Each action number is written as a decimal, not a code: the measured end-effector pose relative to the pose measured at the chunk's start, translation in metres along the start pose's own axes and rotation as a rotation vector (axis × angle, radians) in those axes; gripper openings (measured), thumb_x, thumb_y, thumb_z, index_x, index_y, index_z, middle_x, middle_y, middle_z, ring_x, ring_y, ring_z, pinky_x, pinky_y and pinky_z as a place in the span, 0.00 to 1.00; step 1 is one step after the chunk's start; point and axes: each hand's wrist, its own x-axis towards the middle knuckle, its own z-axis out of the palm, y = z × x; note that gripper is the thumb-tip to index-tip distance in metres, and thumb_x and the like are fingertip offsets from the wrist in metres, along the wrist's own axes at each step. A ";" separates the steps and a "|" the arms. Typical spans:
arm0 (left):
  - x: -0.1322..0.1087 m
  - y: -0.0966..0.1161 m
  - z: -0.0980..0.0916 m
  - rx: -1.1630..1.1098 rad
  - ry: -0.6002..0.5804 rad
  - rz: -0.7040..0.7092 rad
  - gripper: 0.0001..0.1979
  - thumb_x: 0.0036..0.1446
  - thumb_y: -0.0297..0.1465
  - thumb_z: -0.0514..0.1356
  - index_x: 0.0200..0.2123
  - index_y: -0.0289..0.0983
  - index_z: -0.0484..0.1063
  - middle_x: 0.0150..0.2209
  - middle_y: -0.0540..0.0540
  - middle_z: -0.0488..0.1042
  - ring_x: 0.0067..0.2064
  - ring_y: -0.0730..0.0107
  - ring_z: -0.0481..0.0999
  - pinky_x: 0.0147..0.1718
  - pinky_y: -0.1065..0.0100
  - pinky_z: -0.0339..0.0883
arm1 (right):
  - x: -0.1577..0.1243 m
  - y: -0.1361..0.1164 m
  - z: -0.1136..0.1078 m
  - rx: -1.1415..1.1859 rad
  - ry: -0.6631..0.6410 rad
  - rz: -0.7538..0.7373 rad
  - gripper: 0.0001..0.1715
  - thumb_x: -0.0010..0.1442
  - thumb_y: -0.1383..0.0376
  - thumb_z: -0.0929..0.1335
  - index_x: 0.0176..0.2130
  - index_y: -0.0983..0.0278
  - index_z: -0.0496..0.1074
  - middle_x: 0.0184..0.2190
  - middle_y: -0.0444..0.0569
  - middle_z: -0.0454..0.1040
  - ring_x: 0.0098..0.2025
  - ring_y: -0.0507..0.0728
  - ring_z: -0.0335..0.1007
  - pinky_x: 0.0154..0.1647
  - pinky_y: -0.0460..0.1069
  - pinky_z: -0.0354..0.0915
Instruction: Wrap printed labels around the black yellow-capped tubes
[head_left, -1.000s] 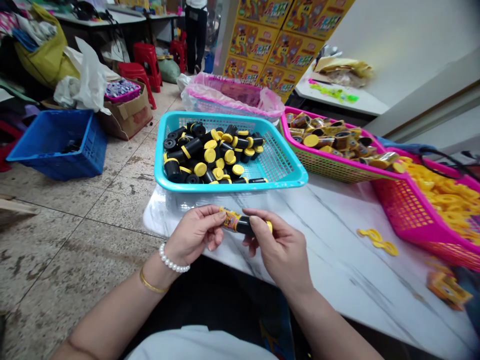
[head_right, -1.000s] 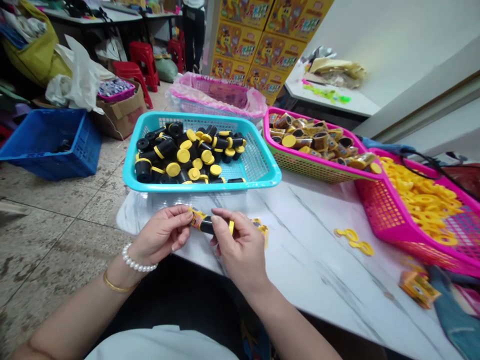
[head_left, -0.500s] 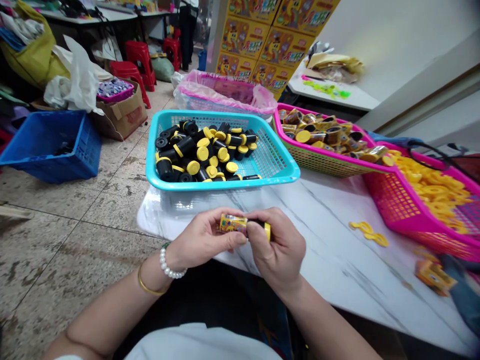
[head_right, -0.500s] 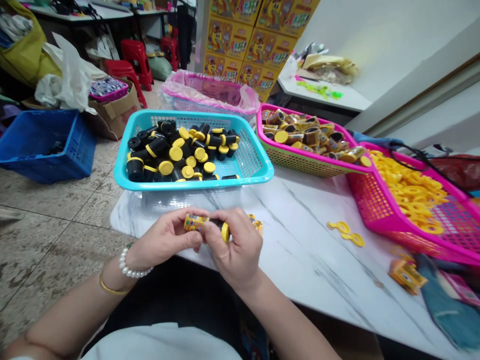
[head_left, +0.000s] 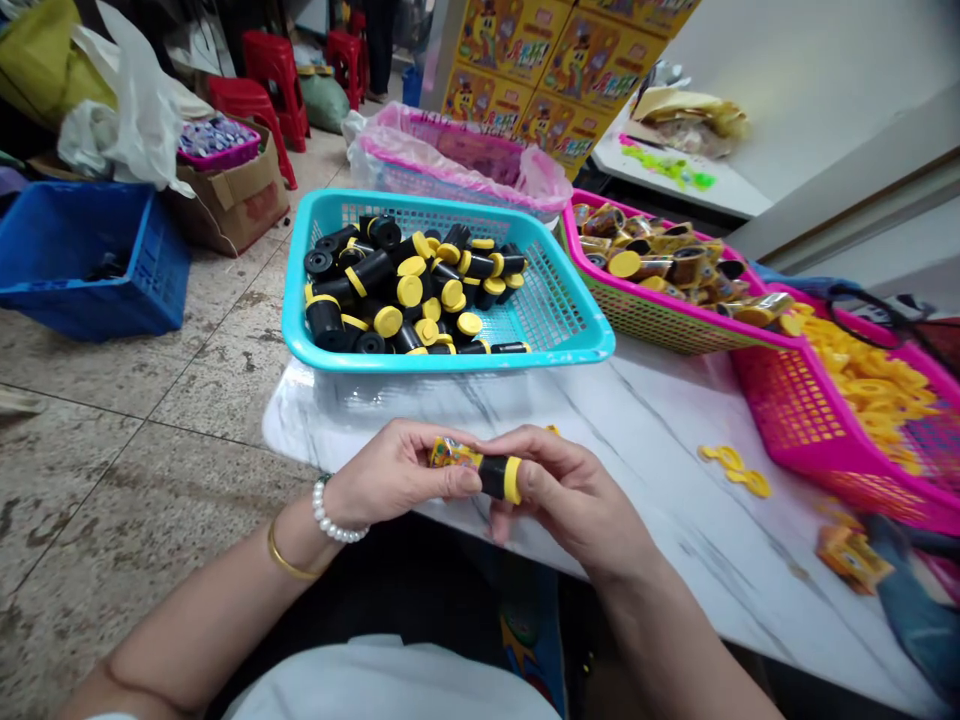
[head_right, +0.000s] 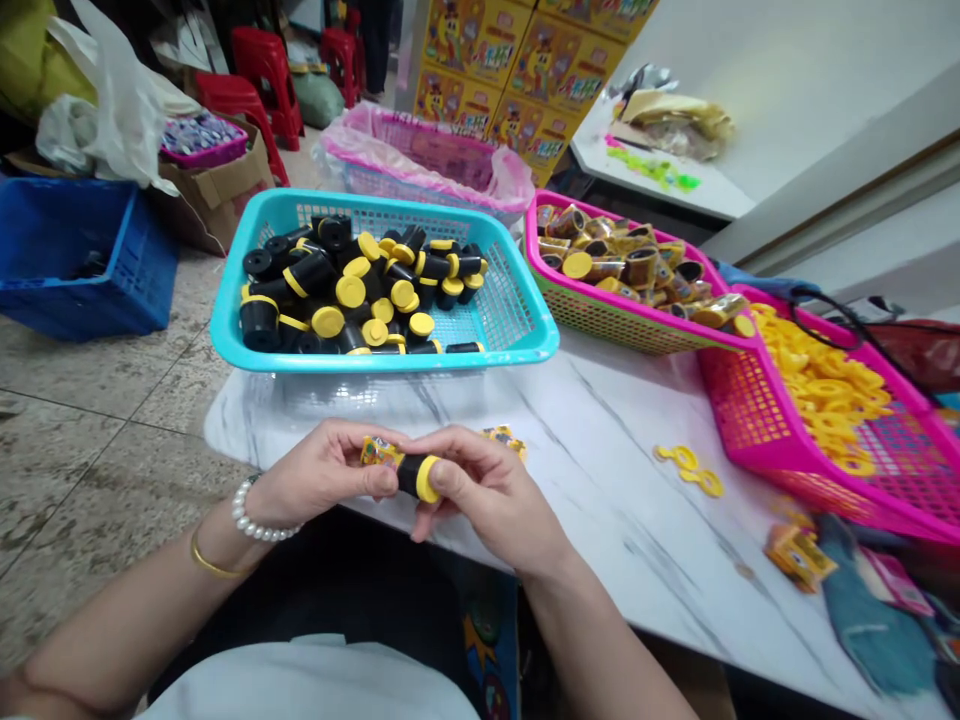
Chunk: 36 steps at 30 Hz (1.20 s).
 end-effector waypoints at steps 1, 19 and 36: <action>-0.001 -0.001 0.000 -0.011 -0.015 0.004 0.18 0.50 0.38 0.73 0.39 0.32 0.81 0.27 0.49 0.75 0.28 0.75 0.71 0.32 0.71 0.65 | 0.000 0.000 0.003 -0.013 0.029 -0.025 0.17 0.61 0.53 0.74 0.44 0.62 0.78 0.29 0.45 0.79 0.23 0.53 0.79 0.28 0.47 0.76; -0.001 -0.009 0.002 0.087 -0.040 0.057 0.18 0.53 0.43 0.69 0.32 0.32 0.73 0.25 0.53 0.68 0.27 0.76 0.64 0.27 0.73 0.58 | 0.002 -0.012 -0.001 -0.143 -0.071 0.097 0.21 0.59 0.52 0.75 0.44 0.60 0.69 0.24 0.40 0.76 0.22 0.52 0.77 0.29 0.47 0.73; 0.004 -0.002 0.000 -0.007 0.018 0.052 0.22 0.50 0.47 0.70 0.28 0.33 0.72 0.22 0.52 0.69 0.26 0.76 0.67 0.27 0.71 0.60 | 0.005 -0.011 0.007 -0.302 0.076 -0.017 0.23 0.61 0.49 0.72 0.47 0.62 0.74 0.27 0.45 0.77 0.25 0.53 0.76 0.28 0.48 0.74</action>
